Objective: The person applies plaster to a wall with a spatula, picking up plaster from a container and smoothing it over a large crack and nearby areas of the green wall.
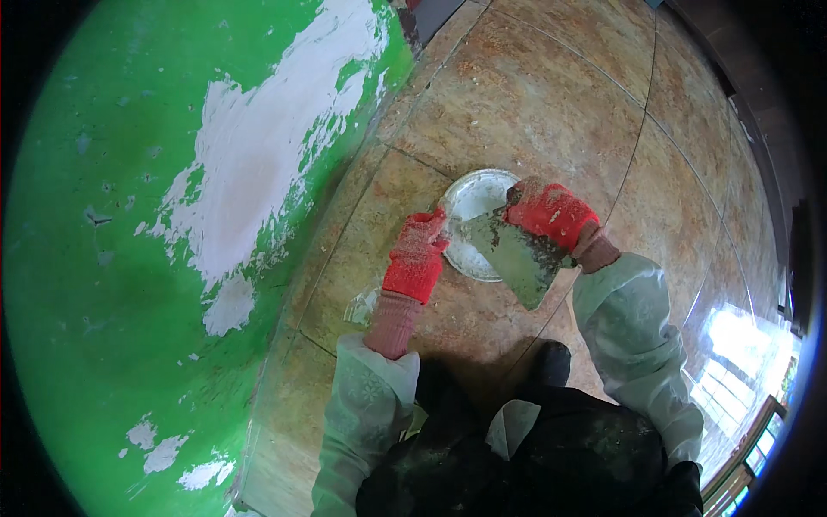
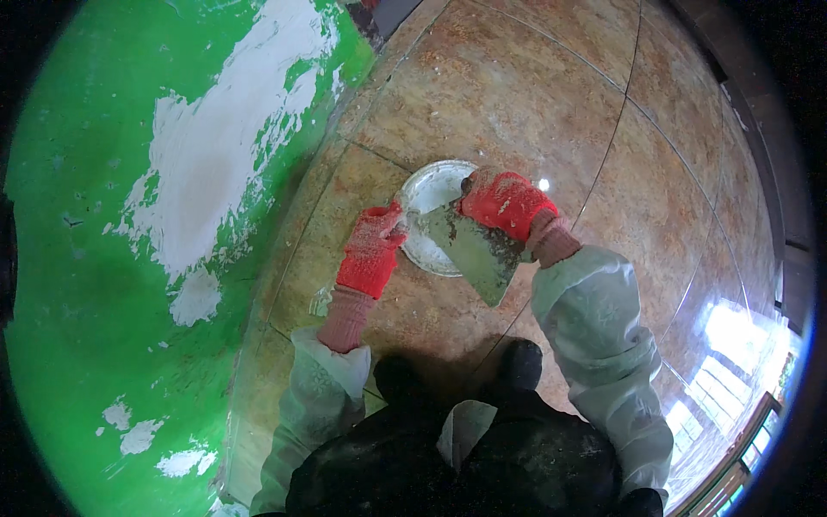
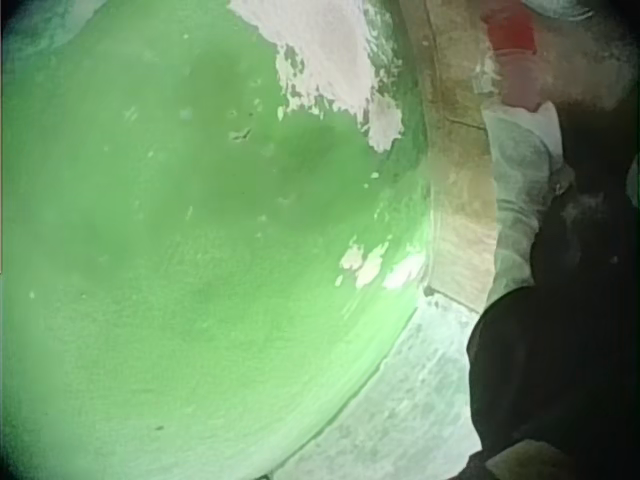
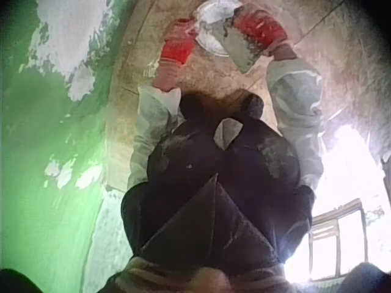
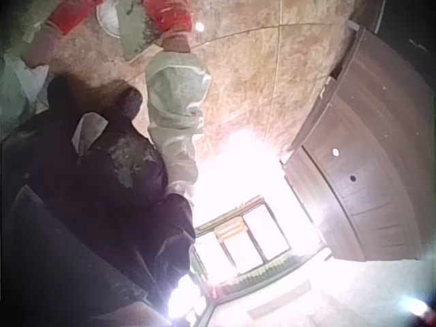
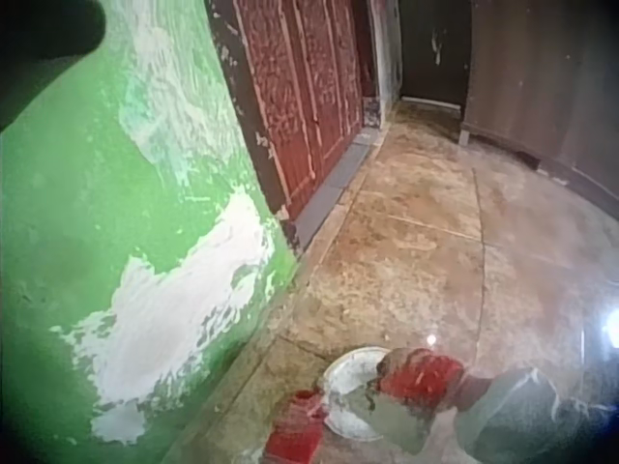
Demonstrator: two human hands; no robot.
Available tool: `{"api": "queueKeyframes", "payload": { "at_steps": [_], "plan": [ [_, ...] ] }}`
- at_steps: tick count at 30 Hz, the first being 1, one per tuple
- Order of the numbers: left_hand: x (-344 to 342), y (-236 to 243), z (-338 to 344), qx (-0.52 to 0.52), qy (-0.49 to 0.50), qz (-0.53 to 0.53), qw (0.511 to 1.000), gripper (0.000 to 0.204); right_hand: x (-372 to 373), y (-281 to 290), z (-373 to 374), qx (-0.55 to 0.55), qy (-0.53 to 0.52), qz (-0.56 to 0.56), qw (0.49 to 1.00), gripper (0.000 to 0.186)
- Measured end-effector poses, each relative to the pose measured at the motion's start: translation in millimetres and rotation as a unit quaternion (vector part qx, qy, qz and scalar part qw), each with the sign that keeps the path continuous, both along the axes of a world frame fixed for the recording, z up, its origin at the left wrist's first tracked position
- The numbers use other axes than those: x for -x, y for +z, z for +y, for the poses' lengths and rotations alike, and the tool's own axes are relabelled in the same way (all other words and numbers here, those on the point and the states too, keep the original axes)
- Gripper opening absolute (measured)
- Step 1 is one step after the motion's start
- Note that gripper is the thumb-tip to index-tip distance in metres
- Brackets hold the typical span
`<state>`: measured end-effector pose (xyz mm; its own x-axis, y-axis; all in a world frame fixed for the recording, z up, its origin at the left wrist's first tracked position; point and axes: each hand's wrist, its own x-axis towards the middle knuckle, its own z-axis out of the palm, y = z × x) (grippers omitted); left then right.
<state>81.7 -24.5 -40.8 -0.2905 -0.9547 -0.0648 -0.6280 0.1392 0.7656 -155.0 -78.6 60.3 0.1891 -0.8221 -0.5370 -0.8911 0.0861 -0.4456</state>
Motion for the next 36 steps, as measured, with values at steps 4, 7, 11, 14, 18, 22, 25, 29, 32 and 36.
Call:
{"api": "queueKeyframes", "payload": {
  "at_steps": [4, 7, 11, 14, 18, 22, 25, 29, 32, 36],
  "plan": [
    [2.1, 3.2, 2.3, 0.029, 0.018, 0.001, 0.999, 0.048, 10.9, -8.5, 11.5, 0.052, 0.094, 0.045, 0.993, 0.039],
    [5.2, 2.7, -1.1, 0.001, 0.002, -0.023, 1.000, 0.049, -8.3, -32.2, 22.6, 0.032, 0.015, -0.005, 0.999, 0.043],
    [2.3, 0.7, -2.9, 0.004, -0.003, -0.003, 1.000, 0.048, 9.9, -13.3, 13.1, -0.044, -0.043, -0.049, 0.997, 0.040],
    [7.1, 4.2, -6.2, 0.017, 0.014, -0.017, 1.000, 0.048, 10.6, 10.5, 5.1, -0.088, -0.121, -0.028, 0.988, 0.041],
    [5.4, 1.0, -12.7, 0.012, 0.008, 0.025, 1.000, 0.045, 4.3, -21.8, 7.5, 0.017, -0.119, -0.094, 0.988, 0.039],
    [1.8, -1.0, -7.3, 0.089, 0.022, 0.000, 0.996, 0.038, -1.1, -8.2, 16.2, 0.028, -0.105, -0.114, 0.987, 0.037],
    [11.2, 2.7, 8.5, -0.205, 0.192, 0.416, 0.865, 0.010, 0.6, -23.7, 35.0, 0.017, -0.040, -0.107, 0.993, 0.041],
    [1.9, -32.8, 26.0, -0.273, 0.189, 0.554, 0.763, 0.007, 11.8, -60.3, 66.2, -0.017, -0.032, -0.150, 0.988, 0.047],
    [0.0, 32.5, 12.6, 0.205, 0.038, -0.044, 0.977, 0.026, 4.2, -5.9, 68.2, 0.033, -0.230, -0.325, 0.917, 0.032],
    [-19.7, 149.6, -47.0, 0.336, 0.075, -0.059, 0.937, 0.035, -9.3, 81.6, 18.7, 0.096, -0.206, -0.444, 0.867, 0.024]
  ]
}}
